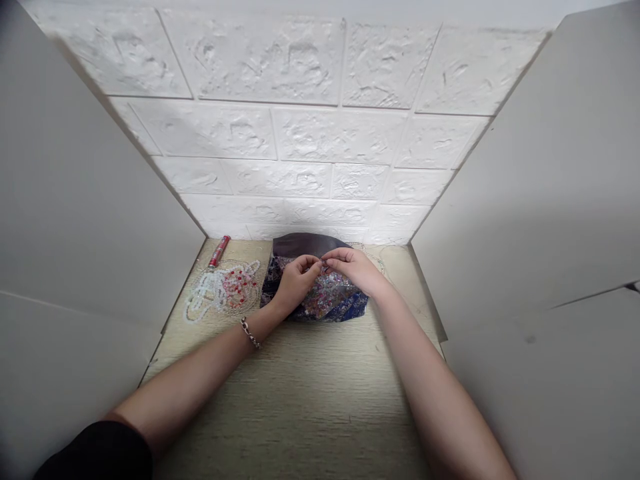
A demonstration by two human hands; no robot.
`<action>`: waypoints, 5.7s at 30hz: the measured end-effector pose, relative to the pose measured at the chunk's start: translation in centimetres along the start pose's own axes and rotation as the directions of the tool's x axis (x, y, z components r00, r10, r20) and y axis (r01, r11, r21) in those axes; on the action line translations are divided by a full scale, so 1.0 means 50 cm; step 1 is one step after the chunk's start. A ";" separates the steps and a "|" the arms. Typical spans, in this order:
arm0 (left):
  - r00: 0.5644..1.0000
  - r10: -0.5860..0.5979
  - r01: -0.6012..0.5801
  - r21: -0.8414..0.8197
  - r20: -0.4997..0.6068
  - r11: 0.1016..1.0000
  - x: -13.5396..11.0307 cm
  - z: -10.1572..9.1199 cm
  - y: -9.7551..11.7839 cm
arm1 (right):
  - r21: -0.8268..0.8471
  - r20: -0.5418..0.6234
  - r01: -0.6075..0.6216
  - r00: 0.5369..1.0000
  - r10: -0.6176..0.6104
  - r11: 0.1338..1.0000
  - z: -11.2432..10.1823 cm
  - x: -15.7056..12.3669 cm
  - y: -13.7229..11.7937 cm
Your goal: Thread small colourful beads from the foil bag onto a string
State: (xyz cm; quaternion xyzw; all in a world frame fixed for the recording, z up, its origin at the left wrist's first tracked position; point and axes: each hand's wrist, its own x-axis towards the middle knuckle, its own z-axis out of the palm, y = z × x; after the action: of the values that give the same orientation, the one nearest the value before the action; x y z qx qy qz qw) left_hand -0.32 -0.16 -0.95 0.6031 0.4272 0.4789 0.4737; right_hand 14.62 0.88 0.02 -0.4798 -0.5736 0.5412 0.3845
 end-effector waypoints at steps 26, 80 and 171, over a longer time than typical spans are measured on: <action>0.999 -0.011 0.012 0.028 -0.033 1.000 0.000 0.000 0.004 | 0.038 0.028 0.008 1.000 -0.009 0.999 0.004 -0.003 -0.006; 1.000 0.003 -0.003 0.025 -0.013 1.000 0.006 -0.001 -0.012 | -0.038 0.016 0.011 1.000 -0.011 0.999 0.005 -0.003 -0.012; 0.979 -0.107 0.145 -0.220 0.173 0.965 0.013 0.007 -0.020 | -0.912 0.039 0.109 0.983 -0.182 0.394 0.026 -0.008 -0.019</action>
State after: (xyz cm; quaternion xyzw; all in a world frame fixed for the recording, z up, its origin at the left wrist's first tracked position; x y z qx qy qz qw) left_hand 0.06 0.61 -1.84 0.5517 0.3666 0.4443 0.6032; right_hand 13.35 0.22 0.84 -0.5774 -0.8015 0.0902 0.1265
